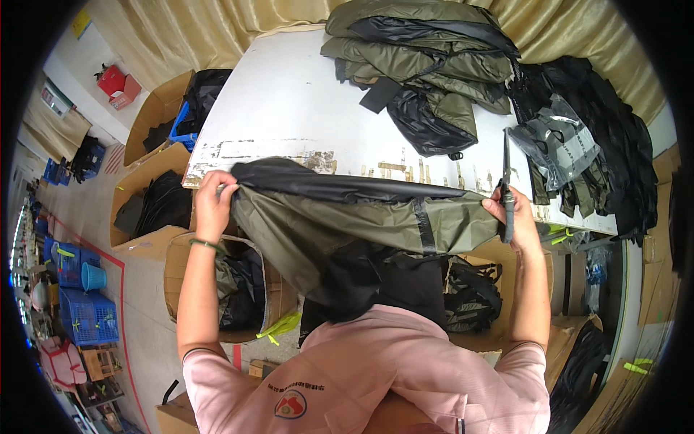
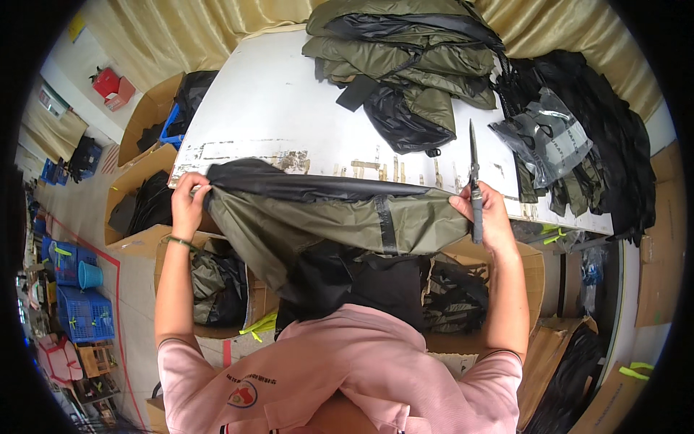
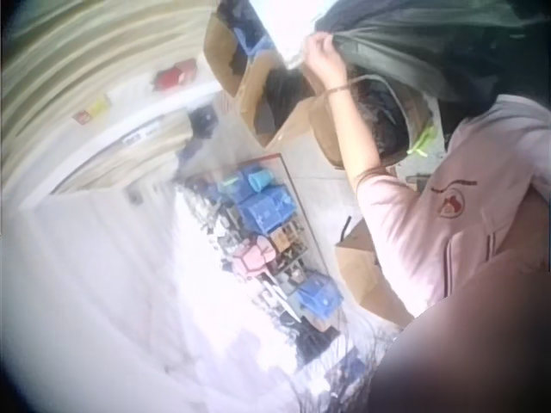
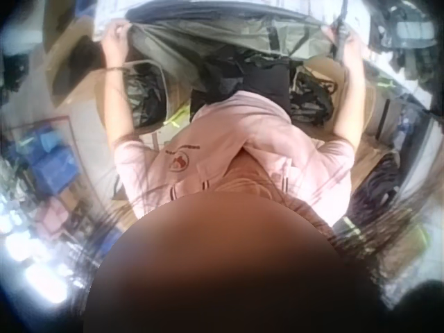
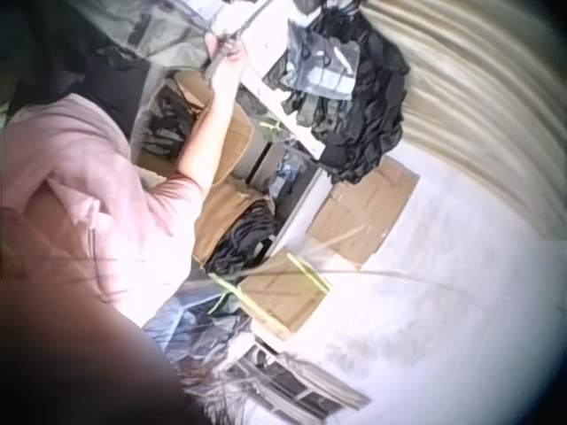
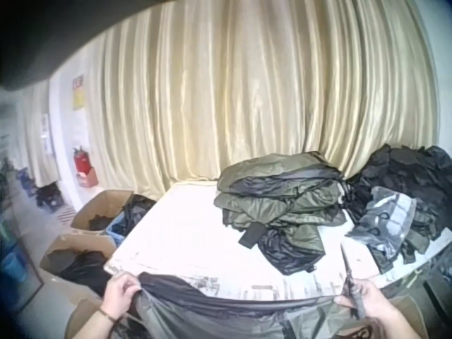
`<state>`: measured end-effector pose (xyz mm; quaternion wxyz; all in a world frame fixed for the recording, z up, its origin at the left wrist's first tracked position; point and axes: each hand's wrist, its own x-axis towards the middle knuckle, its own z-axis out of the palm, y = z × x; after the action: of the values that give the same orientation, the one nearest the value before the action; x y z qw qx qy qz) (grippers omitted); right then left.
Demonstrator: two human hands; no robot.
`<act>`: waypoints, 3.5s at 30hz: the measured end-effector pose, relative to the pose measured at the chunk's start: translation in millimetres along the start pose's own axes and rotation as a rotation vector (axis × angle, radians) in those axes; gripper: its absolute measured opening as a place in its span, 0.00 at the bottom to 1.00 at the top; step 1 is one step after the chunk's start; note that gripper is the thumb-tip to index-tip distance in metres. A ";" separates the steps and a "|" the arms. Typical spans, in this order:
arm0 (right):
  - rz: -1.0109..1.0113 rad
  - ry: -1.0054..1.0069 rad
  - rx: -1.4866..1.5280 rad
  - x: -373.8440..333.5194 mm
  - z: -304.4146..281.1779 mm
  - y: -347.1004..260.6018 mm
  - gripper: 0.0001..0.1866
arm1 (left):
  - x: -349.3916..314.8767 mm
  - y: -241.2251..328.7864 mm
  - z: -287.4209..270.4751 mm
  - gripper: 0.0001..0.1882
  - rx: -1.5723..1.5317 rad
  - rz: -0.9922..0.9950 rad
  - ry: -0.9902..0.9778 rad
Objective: Trim excess fabric or thread from outdoor gear bags using scissors.
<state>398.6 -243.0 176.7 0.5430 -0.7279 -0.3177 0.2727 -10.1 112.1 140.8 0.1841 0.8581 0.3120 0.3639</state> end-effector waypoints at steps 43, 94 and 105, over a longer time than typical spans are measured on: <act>0.074 0.256 -0.546 17.7 -25.2 119.1 0.11 | 9.2 14.6 124.0 0.13 0.067 0.238 -0.264; -0.286 -0.228 -0.643 8.4 102.6 5.1 0.25 | 25.0 65.0 93.2 0.06 -0.749 -0.186 -0.751; -0.138 -0.236 -0.590 -72.8 51.7 122.5 0.22 | -81.0 92.1 100.8 0.17 0.125 0.331 -0.509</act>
<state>333.3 -291.9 48.9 0.2851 -0.7939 -0.4926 0.2140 57.6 -19.0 82.2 0.1415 0.9705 0.1336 0.1426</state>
